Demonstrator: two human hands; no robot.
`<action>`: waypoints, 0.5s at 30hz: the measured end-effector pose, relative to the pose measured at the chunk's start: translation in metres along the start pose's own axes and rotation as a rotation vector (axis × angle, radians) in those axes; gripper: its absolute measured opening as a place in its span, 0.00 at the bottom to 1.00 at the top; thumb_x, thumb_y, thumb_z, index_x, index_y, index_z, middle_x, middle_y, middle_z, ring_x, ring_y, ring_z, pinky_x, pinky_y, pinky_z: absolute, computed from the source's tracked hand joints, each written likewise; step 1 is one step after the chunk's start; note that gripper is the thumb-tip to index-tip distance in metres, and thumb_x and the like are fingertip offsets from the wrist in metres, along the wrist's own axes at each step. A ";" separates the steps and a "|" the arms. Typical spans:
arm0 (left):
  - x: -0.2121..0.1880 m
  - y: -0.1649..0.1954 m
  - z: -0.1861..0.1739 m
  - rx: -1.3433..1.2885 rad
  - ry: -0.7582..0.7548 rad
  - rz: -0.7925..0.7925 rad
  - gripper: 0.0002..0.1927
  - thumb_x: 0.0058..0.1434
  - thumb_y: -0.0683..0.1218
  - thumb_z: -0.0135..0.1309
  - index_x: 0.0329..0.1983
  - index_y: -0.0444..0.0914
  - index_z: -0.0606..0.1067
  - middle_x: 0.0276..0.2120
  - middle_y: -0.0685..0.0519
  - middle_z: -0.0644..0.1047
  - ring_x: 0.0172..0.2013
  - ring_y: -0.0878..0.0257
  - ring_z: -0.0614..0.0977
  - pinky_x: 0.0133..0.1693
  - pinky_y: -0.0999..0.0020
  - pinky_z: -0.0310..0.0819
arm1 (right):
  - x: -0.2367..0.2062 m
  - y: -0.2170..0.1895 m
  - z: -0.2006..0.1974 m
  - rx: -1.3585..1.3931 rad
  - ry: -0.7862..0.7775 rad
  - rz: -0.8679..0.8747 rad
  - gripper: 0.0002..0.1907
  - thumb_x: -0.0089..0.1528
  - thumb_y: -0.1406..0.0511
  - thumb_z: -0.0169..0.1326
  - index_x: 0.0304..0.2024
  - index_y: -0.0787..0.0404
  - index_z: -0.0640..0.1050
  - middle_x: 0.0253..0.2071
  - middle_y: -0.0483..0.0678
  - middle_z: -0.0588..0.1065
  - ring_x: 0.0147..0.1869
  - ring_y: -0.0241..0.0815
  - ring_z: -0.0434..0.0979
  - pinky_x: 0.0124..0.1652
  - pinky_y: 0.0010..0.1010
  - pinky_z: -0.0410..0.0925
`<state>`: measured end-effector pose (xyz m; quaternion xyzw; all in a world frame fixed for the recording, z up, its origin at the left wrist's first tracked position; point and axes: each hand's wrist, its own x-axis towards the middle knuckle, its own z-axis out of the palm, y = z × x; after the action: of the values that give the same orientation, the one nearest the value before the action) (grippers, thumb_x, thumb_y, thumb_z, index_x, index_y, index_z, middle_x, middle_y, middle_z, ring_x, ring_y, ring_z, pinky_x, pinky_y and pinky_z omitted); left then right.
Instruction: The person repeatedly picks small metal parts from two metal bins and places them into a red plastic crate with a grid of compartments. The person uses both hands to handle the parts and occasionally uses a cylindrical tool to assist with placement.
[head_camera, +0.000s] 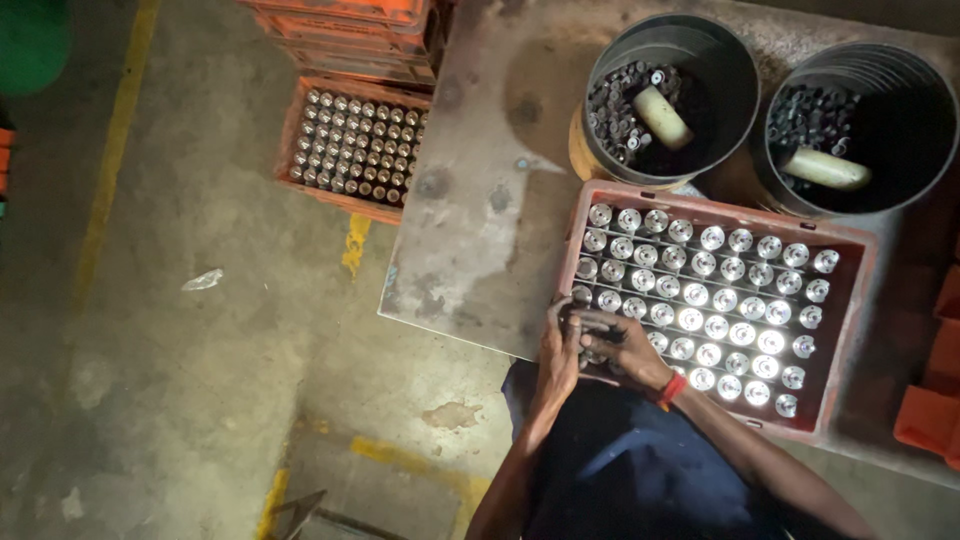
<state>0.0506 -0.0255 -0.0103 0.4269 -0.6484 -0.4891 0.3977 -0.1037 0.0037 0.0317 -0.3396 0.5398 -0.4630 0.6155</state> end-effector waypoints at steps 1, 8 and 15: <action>-0.003 -0.004 0.003 0.024 0.001 -0.004 0.19 0.86 0.53 0.42 0.69 0.34 0.64 0.56 0.45 0.76 0.51 0.56 0.79 0.48 0.63 0.75 | -0.002 0.005 0.000 -0.111 0.030 -0.029 0.20 0.59 0.66 0.62 0.54 0.62 0.80 0.51 0.47 0.82 0.55 0.38 0.80 0.54 0.31 0.73; -0.010 -0.008 0.003 -0.467 0.045 -0.721 0.18 0.76 0.54 0.46 0.57 0.36 0.68 0.29 0.54 0.73 0.24 0.67 0.72 0.21 0.73 0.62 | 0.017 0.022 -0.016 -0.188 0.333 0.111 0.16 0.59 0.63 0.65 0.47 0.64 0.85 0.39 0.56 0.84 0.34 0.40 0.81 0.35 0.37 0.75; 0.000 -0.001 -0.026 -0.743 0.142 -0.741 0.20 0.75 0.56 0.43 0.49 0.36 0.76 0.23 0.57 0.72 0.21 0.70 0.71 0.22 0.76 0.61 | 0.100 -0.010 -0.057 -1.068 0.500 -0.552 0.08 0.62 0.62 0.62 0.43 0.51 0.87 0.33 0.49 0.82 0.32 0.49 0.77 0.42 0.45 0.73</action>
<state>0.0746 -0.0334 -0.0065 0.4897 -0.2085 -0.7637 0.3655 -0.1629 -0.0890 -0.0048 -0.6070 0.7155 -0.3373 0.0763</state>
